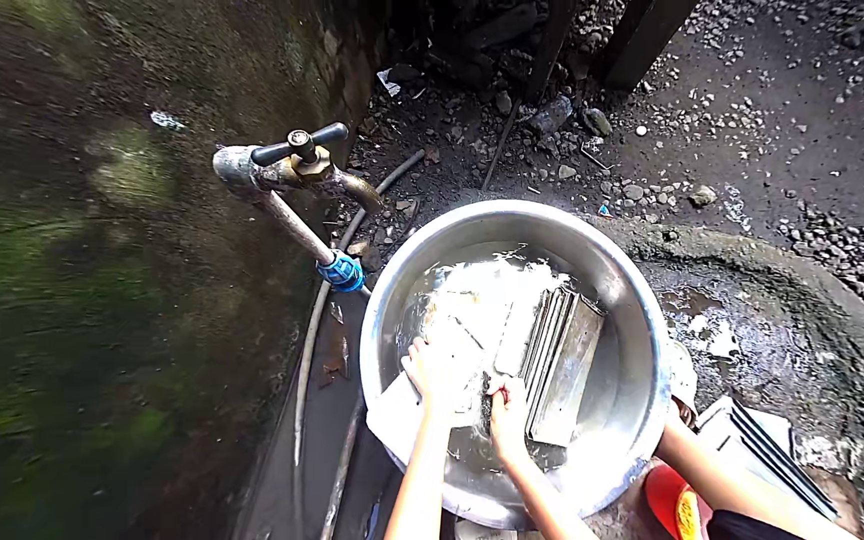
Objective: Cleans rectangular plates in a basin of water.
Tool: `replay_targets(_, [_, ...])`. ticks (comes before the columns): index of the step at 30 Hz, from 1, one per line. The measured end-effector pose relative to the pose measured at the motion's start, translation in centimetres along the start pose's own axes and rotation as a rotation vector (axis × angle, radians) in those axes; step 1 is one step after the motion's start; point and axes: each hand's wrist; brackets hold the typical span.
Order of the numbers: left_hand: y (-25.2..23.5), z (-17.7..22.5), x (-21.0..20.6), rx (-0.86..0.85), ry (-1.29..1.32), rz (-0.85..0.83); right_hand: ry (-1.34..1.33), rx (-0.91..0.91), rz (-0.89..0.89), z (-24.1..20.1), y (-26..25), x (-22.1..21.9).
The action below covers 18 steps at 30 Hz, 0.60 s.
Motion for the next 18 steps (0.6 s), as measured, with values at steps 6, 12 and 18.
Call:
replay_targets(6, [-3.4, -3.0, 2.3, -0.129, 0.494, -0.159, -0.326, 0.113, -0.001, -7.1, -8.4, -0.4])
replay_targets(12, [-3.0, -6.1, -5.7, -0.038, 0.812, -0.14, 0.595, 0.281, -0.514, -0.3, -13.1, -7.9])
replay_targets(18, [-2.4, -5.8, -6.1, 0.227, 1.182, 0.028, 0.65, 0.394, -0.86, 0.8, -2.1, -5.5])
Point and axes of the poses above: each hand's wrist, its own y-axis away from the middle knuckle, its own x-axis out of the back of the hand, z = x × y, and after that the axes turned 4 degrees about y, right-handed
